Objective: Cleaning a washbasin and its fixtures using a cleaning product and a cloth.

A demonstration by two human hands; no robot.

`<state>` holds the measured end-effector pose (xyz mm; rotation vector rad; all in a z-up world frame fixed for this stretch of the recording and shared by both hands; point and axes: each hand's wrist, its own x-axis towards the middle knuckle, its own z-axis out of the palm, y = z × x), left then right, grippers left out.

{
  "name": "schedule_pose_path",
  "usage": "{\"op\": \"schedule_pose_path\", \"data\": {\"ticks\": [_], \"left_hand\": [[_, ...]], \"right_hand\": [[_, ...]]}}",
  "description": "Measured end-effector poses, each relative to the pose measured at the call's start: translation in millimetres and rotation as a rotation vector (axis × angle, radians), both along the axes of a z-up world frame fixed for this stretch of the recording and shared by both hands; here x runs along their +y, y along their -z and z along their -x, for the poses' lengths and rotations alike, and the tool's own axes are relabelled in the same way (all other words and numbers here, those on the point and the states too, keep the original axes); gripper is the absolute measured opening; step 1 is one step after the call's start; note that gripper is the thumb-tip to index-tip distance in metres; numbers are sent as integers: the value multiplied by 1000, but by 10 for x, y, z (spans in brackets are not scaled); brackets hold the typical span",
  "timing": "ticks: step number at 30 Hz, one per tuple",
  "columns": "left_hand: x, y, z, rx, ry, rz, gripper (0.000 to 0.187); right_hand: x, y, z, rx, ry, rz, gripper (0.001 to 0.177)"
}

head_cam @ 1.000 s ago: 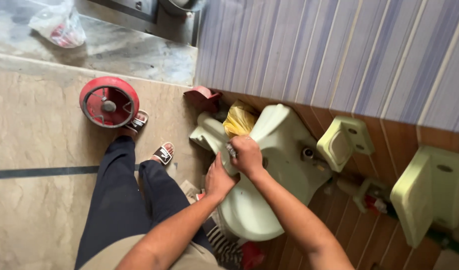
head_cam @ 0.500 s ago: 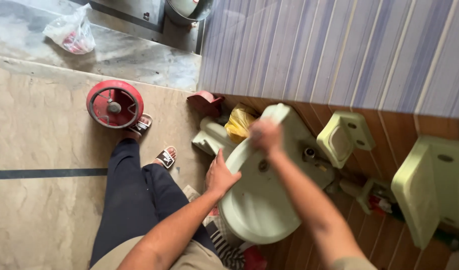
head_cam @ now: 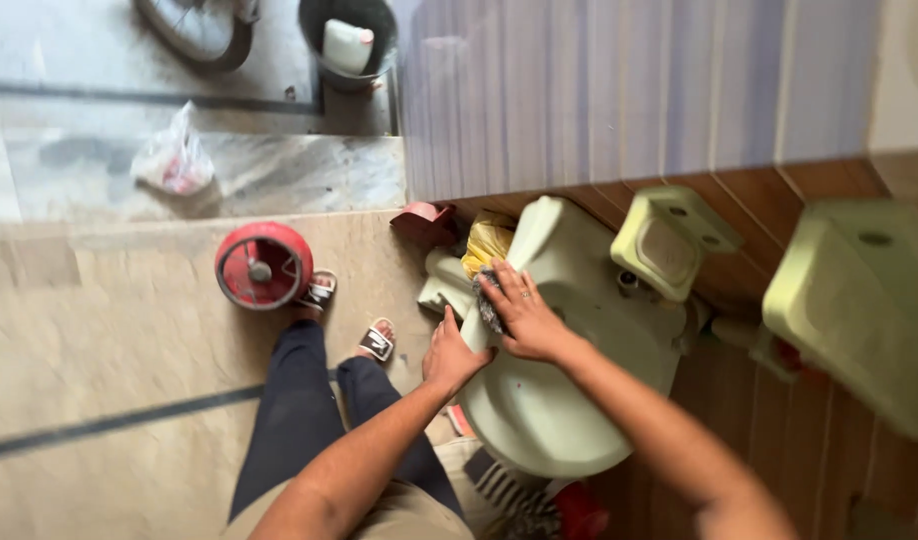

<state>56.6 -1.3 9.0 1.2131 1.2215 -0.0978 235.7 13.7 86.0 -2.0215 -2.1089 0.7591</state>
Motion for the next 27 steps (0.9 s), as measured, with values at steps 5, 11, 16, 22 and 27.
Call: {"op": "schedule_pose_path", "data": {"ticks": [5, 11, 16, 22, 27], "left_hand": [[74, 43, 53, 4, 169, -17, 128], [46, 56, 54, -23, 147, -32, 127], [60, 234, 121, -136, 177, -76, 129], [219, 246, 306, -363, 327, -69, 119], [347, 639, 467, -600, 383, -72, 111]], "right_hand": [[-2, 48, -340, -267, -456, 65, 80], [203, 87, -400, -175, 12, 22, 68], [9, 298, 163, -180, 287, -315, 54], [-69, 352, 146, 6, 294, -368, 37], [-311, 563, 549, 31, 553, -484, 28]]}}
